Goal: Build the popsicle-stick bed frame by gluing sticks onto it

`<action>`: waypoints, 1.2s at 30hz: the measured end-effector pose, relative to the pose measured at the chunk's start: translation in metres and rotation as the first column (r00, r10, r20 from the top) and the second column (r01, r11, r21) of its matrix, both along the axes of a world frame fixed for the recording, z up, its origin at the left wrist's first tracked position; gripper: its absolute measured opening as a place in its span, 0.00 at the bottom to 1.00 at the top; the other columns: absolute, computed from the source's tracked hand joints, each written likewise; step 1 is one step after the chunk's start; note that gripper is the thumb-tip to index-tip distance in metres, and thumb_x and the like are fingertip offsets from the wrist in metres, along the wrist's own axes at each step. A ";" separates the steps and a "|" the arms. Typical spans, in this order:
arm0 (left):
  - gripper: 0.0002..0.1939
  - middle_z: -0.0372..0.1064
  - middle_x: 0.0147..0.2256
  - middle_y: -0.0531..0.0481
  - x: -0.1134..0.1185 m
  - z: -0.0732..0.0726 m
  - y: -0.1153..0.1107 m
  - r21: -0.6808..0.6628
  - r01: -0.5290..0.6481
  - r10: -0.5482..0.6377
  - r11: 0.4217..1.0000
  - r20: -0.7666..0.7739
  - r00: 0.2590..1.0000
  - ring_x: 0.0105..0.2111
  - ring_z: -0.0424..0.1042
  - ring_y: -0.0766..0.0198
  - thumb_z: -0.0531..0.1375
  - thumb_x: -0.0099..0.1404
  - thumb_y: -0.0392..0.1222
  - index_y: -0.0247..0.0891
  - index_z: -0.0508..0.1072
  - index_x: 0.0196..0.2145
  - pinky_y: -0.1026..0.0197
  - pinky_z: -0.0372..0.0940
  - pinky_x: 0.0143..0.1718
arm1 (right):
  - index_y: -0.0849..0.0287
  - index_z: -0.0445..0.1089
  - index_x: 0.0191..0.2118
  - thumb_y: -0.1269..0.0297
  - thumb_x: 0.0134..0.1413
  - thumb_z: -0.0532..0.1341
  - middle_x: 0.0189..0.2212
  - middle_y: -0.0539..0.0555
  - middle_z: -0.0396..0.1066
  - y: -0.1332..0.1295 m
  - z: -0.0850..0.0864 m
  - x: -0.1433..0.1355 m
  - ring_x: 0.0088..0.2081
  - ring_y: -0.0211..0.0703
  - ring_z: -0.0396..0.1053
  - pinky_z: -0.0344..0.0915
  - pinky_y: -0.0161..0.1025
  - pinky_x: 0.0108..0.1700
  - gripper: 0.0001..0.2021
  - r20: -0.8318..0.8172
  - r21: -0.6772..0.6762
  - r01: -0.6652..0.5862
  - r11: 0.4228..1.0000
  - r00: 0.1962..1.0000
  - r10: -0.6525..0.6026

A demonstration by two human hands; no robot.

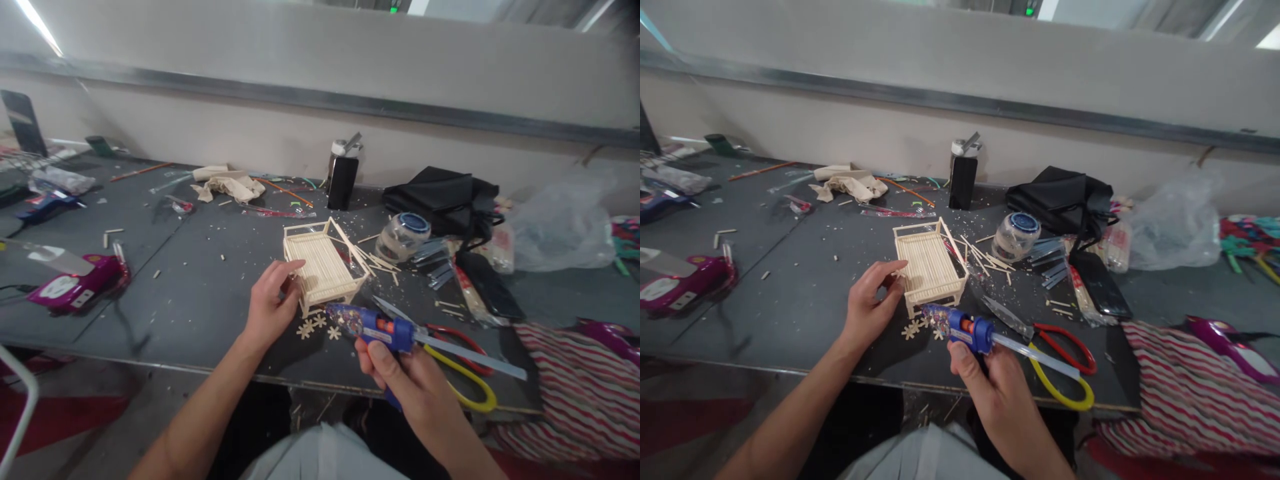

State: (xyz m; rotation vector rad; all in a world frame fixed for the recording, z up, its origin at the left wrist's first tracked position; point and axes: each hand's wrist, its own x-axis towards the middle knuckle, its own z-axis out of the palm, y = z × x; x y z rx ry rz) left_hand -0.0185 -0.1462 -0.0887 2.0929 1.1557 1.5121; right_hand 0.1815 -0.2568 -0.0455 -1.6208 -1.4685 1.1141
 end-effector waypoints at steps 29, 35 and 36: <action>0.19 0.62 0.30 0.54 0.000 0.001 -0.001 -0.049 0.006 -0.006 0.999 -0.002 1.000 0.28 0.62 0.70 0.55 0.58 0.25 0.38 0.70 0.46 0.66 0.60 0.31 | 0.59 0.71 0.38 0.48 0.58 0.54 0.29 0.53 0.73 0.007 0.003 0.002 0.30 0.41 0.67 0.64 0.36 0.32 0.19 0.014 0.089 0.053 0.995 0.998 -0.055; 0.18 0.62 0.29 0.54 0.000 0.001 -0.001 -0.040 0.012 -0.011 0.999 0.009 1.000 0.27 0.62 0.70 0.55 0.59 0.26 0.37 0.70 0.46 0.66 0.60 0.31 | 0.58 0.71 0.36 0.48 0.59 0.54 0.30 0.54 0.72 0.005 0.005 0.006 0.29 0.40 0.67 0.63 0.36 0.31 0.18 -0.004 0.100 0.053 0.994 0.999 -0.053; 0.18 0.62 0.30 0.54 0.000 0.002 -0.001 -0.041 0.013 -0.013 0.999 0.009 1.000 0.28 0.62 0.70 0.55 0.59 0.26 0.38 0.70 0.45 0.66 0.60 0.31 | 0.58 0.71 0.36 0.48 0.59 0.53 0.30 0.53 0.72 0.005 0.005 0.007 0.29 0.40 0.67 0.63 0.36 0.31 0.18 -0.002 0.103 0.050 0.993 0.999 -0.050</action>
